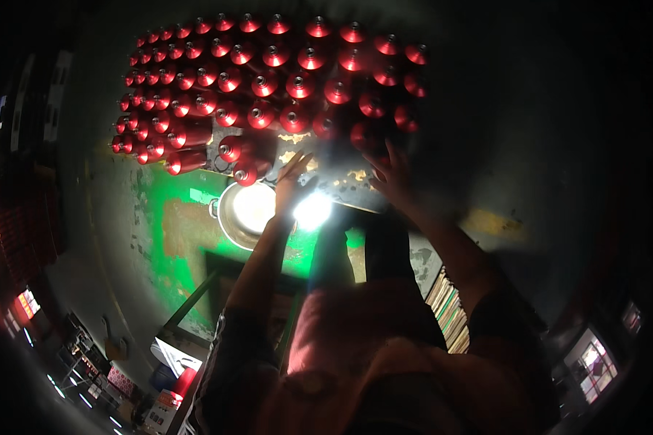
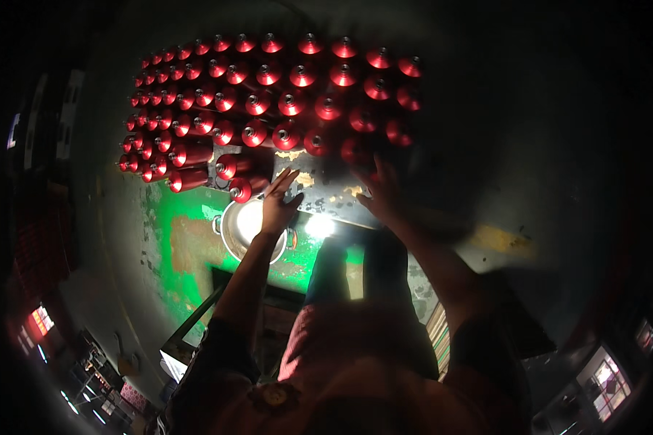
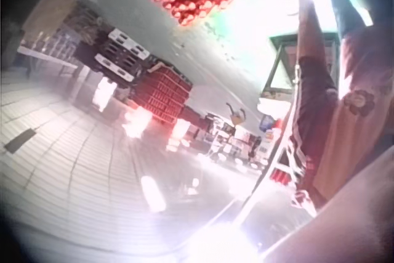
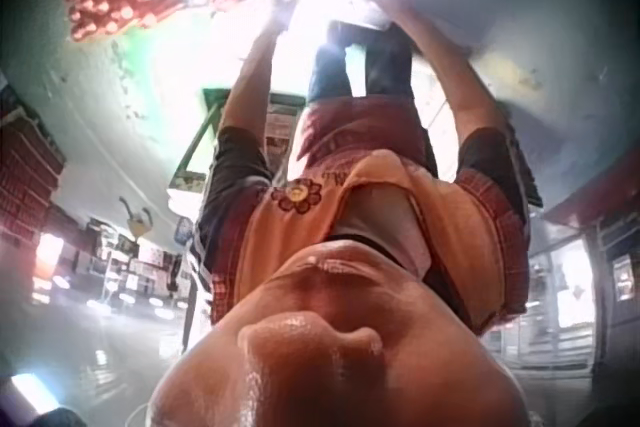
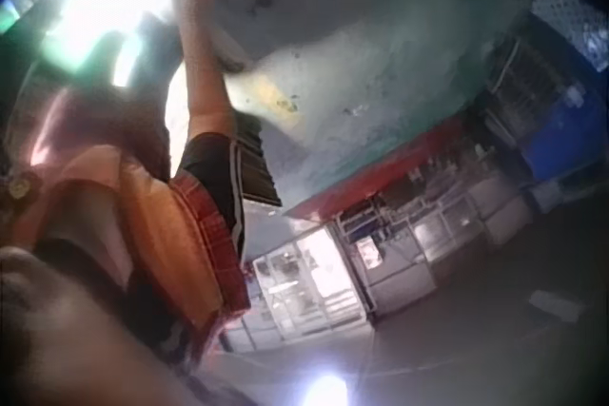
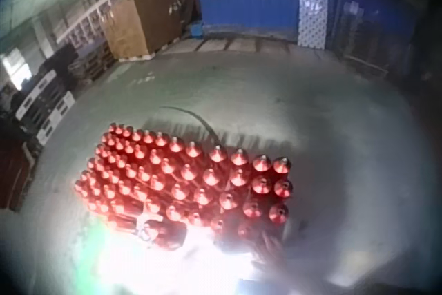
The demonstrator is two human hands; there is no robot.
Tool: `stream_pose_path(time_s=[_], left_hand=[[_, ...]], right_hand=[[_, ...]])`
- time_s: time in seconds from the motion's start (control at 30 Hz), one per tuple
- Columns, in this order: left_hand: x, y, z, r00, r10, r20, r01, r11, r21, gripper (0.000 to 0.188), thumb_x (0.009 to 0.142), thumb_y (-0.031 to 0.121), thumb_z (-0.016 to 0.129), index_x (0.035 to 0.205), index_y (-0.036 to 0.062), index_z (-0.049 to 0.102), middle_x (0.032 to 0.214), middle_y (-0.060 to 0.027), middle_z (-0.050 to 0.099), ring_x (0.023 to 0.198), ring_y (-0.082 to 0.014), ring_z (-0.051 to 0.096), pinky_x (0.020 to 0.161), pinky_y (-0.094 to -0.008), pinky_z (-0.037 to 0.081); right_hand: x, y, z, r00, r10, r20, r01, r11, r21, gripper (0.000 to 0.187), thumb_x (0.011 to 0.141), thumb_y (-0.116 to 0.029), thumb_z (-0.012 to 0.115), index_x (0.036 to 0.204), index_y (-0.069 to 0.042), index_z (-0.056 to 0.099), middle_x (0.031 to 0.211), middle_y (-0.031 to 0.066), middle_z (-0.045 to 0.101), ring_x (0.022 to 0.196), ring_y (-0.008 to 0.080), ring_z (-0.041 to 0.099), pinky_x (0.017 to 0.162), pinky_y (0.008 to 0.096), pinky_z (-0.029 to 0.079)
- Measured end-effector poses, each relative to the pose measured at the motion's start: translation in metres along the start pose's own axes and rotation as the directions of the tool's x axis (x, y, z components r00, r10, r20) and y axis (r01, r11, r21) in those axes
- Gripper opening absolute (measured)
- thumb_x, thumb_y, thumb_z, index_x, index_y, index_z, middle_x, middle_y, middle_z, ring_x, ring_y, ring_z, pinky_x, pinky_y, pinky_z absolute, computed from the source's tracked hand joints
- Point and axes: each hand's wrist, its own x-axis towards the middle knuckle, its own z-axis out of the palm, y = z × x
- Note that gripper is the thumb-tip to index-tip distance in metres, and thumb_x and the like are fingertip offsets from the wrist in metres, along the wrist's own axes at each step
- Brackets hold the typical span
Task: The person repeatedly picks up red spray cans from a tray, dips the nozzle into a metal bowl, and places the cans back into the tray. The person continues this cycle, handling the cans one at a time.
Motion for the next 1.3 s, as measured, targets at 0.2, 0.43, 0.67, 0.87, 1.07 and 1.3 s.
stream_pose_path(time_s=[0.2, 0.43, 0.67, 0.87, 1.07, 1.3], left_hand=[[0.098, -0.016, 0.092, 0.999, 0.003, -0.047, -0.016, 0.963, -0.268, 0.067, 0.075, 0.015, 0.078, 0.137, 0.0132, 0.052, 0.144, -0.0182, 0.043, 0.131, -0.0391, 0.04, 0.107, -0.0463, 0.04], [0.099, 0.004, 0.149, 0.922, -0.159, -0.353, 0.041, 0.947, -0.318, 0.047, 0.077, 0.03, 0.076, 0.122, 0.0256, 0.064, 0.138, -0.012, 0.041, 0.125, -0.0349, 0.042, 0.104, -0.0424, 0.043], [0.015, 0.02, 0.105, 0.912, 0.146, -0.383, -0.084, 0.981, 0.172, 0.04, 0.068, 0.019, 0.076, 0.104, 0.0371, 0.072, 0.142, -0.0089, 0.04, 0.125, -0.0346, 0.043, 0.085, -0.0385, 0.056], [-0.124, 0.016, 0.004, 0.944, -0.091, -0.318, 0.088, 0.996, -0.023, 0.053, 0.065, 0.016, 0.08, 0.114, 0.0338, 0.071, 0.145, -0.0082, 0.044, 0.125, -0.0355, 0.046, 0.098, -0.0433, 0.048], [-0.241, -0.049, -0.112, 0.851, -0.521, -0.067, 0.277, 0.553, -0.786, 0.054, 0.076, 0.0, 0.077, 0.128, 0.0022, 0.062, 0.124, -0.009, 0.065, 0.119, -0.0221, 0.057, 0.1, -0.0358, 0.047], [-0.268, -0.183, -0.158, 0.823, -0.543, 0.165, 0.007, -0.281, -0.96, 0.061, 0.081, 0.022, 0.069, 0.136, -0.0004, 0.051, 0.125, -0.0192, 0.062, 0.119, -0.0283, 0.058, 0.104, -0.0433, 0.045]], right_hand=[[0.082, 0.052, 0.04, 0.91, -0.362, 0.204, 0.382, 0.922, -0.066, 0.07, 0.06, -0.007, 0.077, 0.126, -0.029, 0.066, 0.154, 0.0187, 0.027, 0.133, 0.0439, 0.036, 0.109, 0.0536, 0.035], [0.086, 0.076, 0.014, 0.888, -0.389, 0.243, 0.424, 0.899, -0.108, 0.049, 0.071, -0.007, 0.07, 0.116, -0.028, 0.069, 0.148, 0.0152, 0.034, 0.133, 0.0435, 0.035, 0.109, 0.0518, 0.036], [0.089, 0.066, -0.003, 0.877, -0.349, 0.33, 0.406, 0.905, -0.124, 0.05, 0.072, -0.004, 0.072, 0.116, -0.027, 0.068, 0.148, 0.0147, 0.034, 0.133, 0.0432, 0.036, 0.109, 0.0522, 0.035], [0.078, 0.01, -0.053, 0.827, -0.462, 0.32, 0.479, 0.877, 0.031, 0.06, 0.066, -0.002, 0.076, 0.122, -0.02, 0.066, 0.149, 0.0178, 0.035, 0.134, 0.0399, 0.036, 0.112, 0.0481, 0.031], [0.057, -0.089, -0.075, 0.862, -0.294, 0.412, -0.021, 0.793, 0.609, 0.058, 0.071, -0.003, 0.069, 0.128, -0.009, 0.06, 0.147, 0.0141, 0.039, 0.132, 0.0279, 0.042, 0.111, 0.0413, 0.034], [0.041, -0.175, 0.097, 0.544, -0.096, 0.834, -0.756, 0.374, 0.536, 0.051, 0.08, -0.02, 0.062, 0.128, -0.007, 0.054, 0.129, 0.0088, 0.055, 0.12, 0.0222, 0.053, 0.103, 0.0364, 0.044]])
